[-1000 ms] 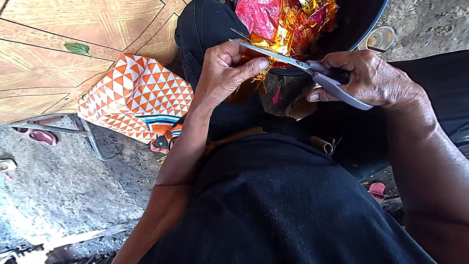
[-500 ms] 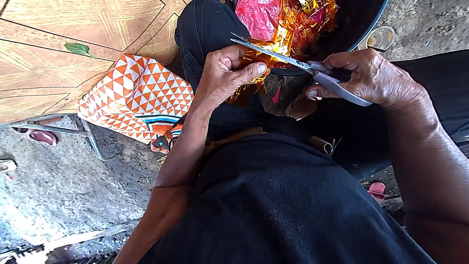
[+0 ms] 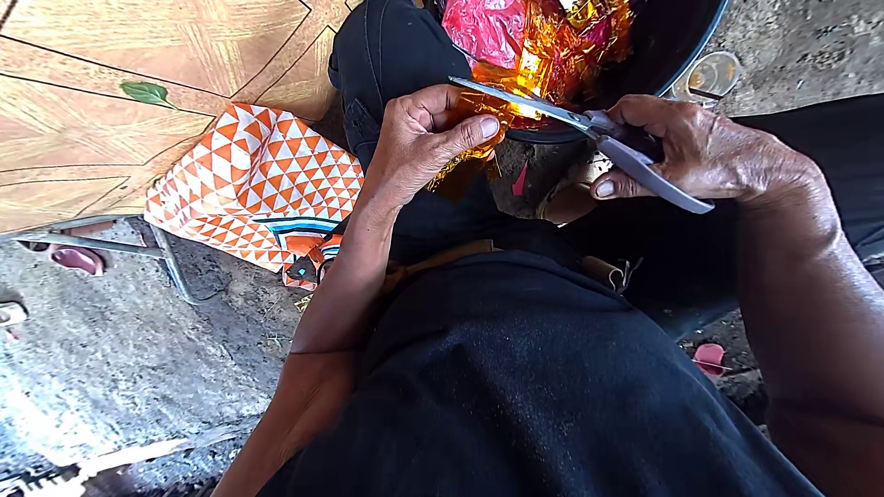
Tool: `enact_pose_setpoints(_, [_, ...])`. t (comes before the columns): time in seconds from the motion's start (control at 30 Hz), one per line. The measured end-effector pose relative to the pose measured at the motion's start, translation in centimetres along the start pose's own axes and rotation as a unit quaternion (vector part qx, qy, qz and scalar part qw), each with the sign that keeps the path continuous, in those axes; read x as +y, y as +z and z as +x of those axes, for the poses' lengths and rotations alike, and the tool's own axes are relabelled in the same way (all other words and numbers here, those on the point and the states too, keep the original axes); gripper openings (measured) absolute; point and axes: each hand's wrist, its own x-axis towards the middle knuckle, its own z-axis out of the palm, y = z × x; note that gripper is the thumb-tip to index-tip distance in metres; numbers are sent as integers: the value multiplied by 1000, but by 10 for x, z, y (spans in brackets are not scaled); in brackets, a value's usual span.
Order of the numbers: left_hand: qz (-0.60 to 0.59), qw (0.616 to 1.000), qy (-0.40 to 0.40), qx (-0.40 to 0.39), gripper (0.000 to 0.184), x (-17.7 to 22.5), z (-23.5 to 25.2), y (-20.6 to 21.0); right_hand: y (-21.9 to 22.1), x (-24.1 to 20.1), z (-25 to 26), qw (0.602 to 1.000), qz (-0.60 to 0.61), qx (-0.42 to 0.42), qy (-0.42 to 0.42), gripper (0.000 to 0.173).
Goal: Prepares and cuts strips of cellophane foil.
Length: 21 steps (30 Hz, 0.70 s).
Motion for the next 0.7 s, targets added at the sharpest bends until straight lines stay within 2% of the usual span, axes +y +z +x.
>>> enact_pose_setpoints(0.2, [-18, 1000, 4, 11, 14, 0, 1, 1, -2, -1, -3, 1000, 1, -8, 16, 74])
enact_pose_setpoints(0.47, [-23, 1000, 2, 9, 21, 1, 2, 5, 2, -4, 1, 1000, -9, -11, 23, 75])
enact_pose_setpoints(0.7, [-15, 1000, 14, 4, 19, -2, 4, 7, 3, -6, 3, 1000, -13, 1, 0, 69])
